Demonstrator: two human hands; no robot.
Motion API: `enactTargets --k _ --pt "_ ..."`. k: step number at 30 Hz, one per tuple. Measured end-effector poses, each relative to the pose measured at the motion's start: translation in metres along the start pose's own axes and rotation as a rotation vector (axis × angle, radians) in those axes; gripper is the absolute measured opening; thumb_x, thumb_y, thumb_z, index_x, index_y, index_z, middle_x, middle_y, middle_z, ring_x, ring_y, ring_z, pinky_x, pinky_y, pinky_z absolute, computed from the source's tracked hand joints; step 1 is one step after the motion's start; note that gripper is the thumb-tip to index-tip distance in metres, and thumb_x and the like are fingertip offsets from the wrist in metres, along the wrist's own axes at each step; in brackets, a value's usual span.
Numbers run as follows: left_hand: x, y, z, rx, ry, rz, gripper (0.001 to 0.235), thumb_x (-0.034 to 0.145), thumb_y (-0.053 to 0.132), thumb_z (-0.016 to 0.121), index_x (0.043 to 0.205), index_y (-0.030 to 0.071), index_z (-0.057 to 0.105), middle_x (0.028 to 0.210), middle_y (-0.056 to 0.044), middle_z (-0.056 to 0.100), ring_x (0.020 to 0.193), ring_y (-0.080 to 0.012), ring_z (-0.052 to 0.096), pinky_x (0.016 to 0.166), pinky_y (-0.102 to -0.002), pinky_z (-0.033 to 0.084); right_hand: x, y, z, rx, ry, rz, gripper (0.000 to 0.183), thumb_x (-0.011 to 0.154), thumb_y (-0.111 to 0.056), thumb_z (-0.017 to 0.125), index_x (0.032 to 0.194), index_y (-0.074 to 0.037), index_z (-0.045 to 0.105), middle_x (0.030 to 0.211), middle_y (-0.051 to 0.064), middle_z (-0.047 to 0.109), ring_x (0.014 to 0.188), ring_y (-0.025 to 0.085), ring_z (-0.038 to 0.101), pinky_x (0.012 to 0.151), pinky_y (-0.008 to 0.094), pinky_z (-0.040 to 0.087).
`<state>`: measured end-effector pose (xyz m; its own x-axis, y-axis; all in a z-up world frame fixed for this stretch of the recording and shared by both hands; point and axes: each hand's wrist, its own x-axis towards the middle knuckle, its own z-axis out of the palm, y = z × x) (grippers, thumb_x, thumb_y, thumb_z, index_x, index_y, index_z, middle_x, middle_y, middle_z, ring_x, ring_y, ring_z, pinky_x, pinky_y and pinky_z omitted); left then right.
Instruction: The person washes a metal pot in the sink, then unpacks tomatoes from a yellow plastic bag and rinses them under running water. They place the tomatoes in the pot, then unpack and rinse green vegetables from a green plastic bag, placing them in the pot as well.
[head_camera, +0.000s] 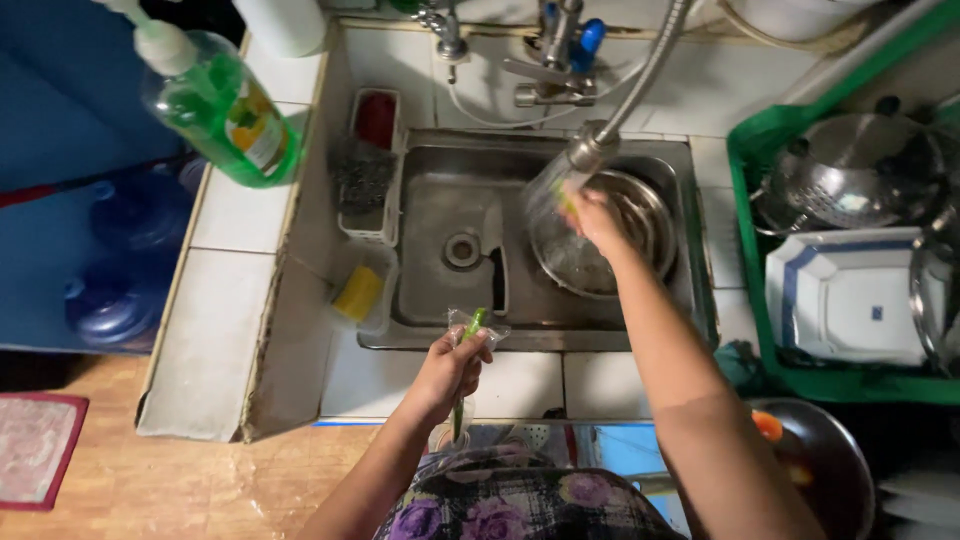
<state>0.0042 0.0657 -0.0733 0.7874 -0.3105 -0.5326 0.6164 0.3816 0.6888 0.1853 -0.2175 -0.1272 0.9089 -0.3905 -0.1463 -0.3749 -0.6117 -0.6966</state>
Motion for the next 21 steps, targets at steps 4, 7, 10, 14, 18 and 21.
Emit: enactTargets --k 4,7,10,14,18,21 --pt "0.004 -0.002 0.007 0.049 -0.056 -0.018 0.03 0.09 0.02 0.06 0.076 -0.007 0.055 0.046 0.0 0.028 0.035 -0.0063 0.028 0.029 -0.019 0.023 -0.023 -0.018 -0.025 -0.074 -0.094 -0.128 0.024 0.089 -0.04 0.056 0.101 -0.022 0.065 0.087 -0.001 0.063 0.077 0.018 0.058 0.066 0.031 0.046" --pt "0.006 -0.001 0.011 0.07 -0.078 -0.022 0.031 0.09 0.02 0.06 0.076 -0.007 0.056 0.047 0.0 0.028 0.035 -0.0058 0.028 0.029 -0.019 0.023 -0.071 -0.072 -0.078 -0.21 -0.154 -0.173 0.039 0.09 -0.042 0.056 0.116 -0.015 0.064 0.116 0.009 0.063 0.112 0.03 0.056 0.095 0.043 0.044" --pt "0.009 -0.004 0.009 0.088 -0.071 -0.041 0.032 0.09 0.021 0.061 0.075 -0.007 0.056 0.046 0.0 0.028 0.035 -0.0068 0.03 0.03 -0.018 0.024 -0.032 -0.046 -0.113 -0.223 0.006 -0.127 0.041 0.089 -0.047 0.057 0.107 -0.011 0.066 0.105 0.012 0.065 0.104 0.033 0.059 0.089 0.047 0.045" --pt "0.008 0.003 0.01 0.1 -0.154 -0.123 0.03 0.092 0.03 0.053 0.072 0.006 0.051 0.046 0.004 0.028 0.038 -0.0069 0.02 0.035 -0.024 0.012 -0.01 -0.041 -0.171 0.519 0.335 -0.246 0.047 0.097 -0.041 0.056 0.056 -0.019 0.046 0.049 -0.006 0.037 0.044 0.007 0.028 0.046 0.026 0.019" --pt "0.017 -0.002 0.016 0.018 -0.133 -0.243 0.045 0.085 0.042 0.051 0.12 0.014 0.056 0.08 -0.006 0.057 0.044 -0.0063 0.029 0.038 -0.019 0.018 -0.068 -0.055 -0.154 1.248 -0.061 -0.294 0.055 0.07 -0.068 0.041 0.05 -0.018 0.045 0.041 -0.006 0.032 0.036 0.007 0.03 0.041 0.021 0.022" --pt "0.015 -0.007 0.021 0.122 -0.109 -0.111 0.042 0.083 0.033 0.05 0.089 -0.006 0.064 0.06 -0.011 0.049 0.052 -0.0135 0.046 0.044 -0.023 0.037 -0.07 0.024 -0.088 0.491 0.137 -0.305 0.046 0.081 -0.063 0.041 0.078 -0.017 0.049 0.049 0.001 0.045 0.048 0.015 0.046 0.047 0.028 0.034"
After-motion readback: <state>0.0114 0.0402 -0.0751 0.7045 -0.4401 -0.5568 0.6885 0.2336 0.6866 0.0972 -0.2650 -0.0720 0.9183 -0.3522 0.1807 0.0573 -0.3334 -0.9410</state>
